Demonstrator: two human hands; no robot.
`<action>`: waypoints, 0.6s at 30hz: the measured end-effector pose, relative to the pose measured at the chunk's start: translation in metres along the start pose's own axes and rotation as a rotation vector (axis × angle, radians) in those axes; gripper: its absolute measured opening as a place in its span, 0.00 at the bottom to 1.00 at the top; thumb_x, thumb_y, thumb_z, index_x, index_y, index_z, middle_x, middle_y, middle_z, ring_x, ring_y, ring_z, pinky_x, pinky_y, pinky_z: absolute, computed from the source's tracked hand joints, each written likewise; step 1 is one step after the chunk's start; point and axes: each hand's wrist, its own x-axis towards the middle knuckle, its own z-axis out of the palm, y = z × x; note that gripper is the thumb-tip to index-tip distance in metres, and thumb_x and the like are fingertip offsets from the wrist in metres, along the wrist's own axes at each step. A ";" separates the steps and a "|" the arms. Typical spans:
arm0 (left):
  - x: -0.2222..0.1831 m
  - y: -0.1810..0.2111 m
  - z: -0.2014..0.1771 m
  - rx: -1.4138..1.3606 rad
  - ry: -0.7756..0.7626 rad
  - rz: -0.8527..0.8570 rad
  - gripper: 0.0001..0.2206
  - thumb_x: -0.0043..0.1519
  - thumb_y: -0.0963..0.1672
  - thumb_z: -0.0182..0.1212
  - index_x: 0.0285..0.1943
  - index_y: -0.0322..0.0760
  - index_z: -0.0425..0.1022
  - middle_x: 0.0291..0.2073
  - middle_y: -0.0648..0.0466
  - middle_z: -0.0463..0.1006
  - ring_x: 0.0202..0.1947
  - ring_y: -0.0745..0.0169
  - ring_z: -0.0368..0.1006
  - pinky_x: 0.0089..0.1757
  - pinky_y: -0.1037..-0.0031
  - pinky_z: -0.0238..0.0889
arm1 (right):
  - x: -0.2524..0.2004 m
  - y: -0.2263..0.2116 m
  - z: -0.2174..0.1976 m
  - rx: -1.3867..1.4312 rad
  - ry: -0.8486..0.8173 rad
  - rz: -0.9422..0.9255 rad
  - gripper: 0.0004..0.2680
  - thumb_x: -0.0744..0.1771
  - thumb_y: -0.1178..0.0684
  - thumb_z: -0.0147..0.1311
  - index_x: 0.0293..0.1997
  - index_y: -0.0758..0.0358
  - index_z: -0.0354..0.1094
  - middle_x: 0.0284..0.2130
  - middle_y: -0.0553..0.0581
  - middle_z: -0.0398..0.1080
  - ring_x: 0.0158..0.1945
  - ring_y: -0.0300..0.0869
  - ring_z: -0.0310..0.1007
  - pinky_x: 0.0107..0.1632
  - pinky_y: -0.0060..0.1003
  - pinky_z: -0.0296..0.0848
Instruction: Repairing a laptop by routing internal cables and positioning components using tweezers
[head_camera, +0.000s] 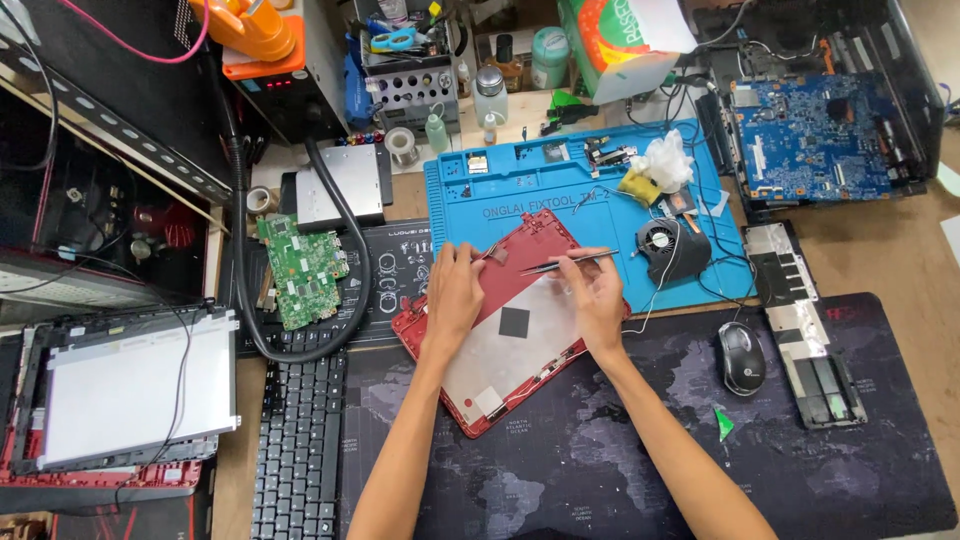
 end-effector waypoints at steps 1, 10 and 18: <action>-0.003 0.004 -0.003 0.000 0.000 0.003 0.05 0.69 0.44 0.54 0.47 0.38 0.70 0.36 0.46 0.66 0.39 0.35 0.71 0.41 0.55 0.65 | 0.001 0.003 -0.003 0.001 0.003 -0.002 0.06 0.71 0.56 0.54 0.50 0.63 0.65 0.40 0.61 0.78 0.39 0.37 0.81 0.46 0.32 0.80; -0.035 0.027 0.005 0.404 0.232 -0.024 0.08 0.66 0.47 0.57 0.51 0.45 0.70 0.37 0.52 0.66 0.41 0.48 0.66 0.44 0.61 0.58 | -0.004 0.000 -0.007 -0.306 -0.166 0.141 0.13 0.69 0.53 0.58 0.58 0.61 0.65 0.31 0.59 0.76 0.29 0.38 0.76 0.35 0.32 0.78; -0.051 0.073 0.009 -0.008 -0.061 0.228 0.10 0.71 0.46 0.51 0.58 0.41 0.72 0.38 0.51 0.74 0.42 0.51 0.73 0.44 0.66 0.64 | -0.014 0.008 -0.011 -0.200 -0.143 0.296 0.11 0.68 0.49 0.62 0.48 0.61 0.65 0.28 0.56 0.80 0.24 0.34 0.76 0.29 0.27 0.75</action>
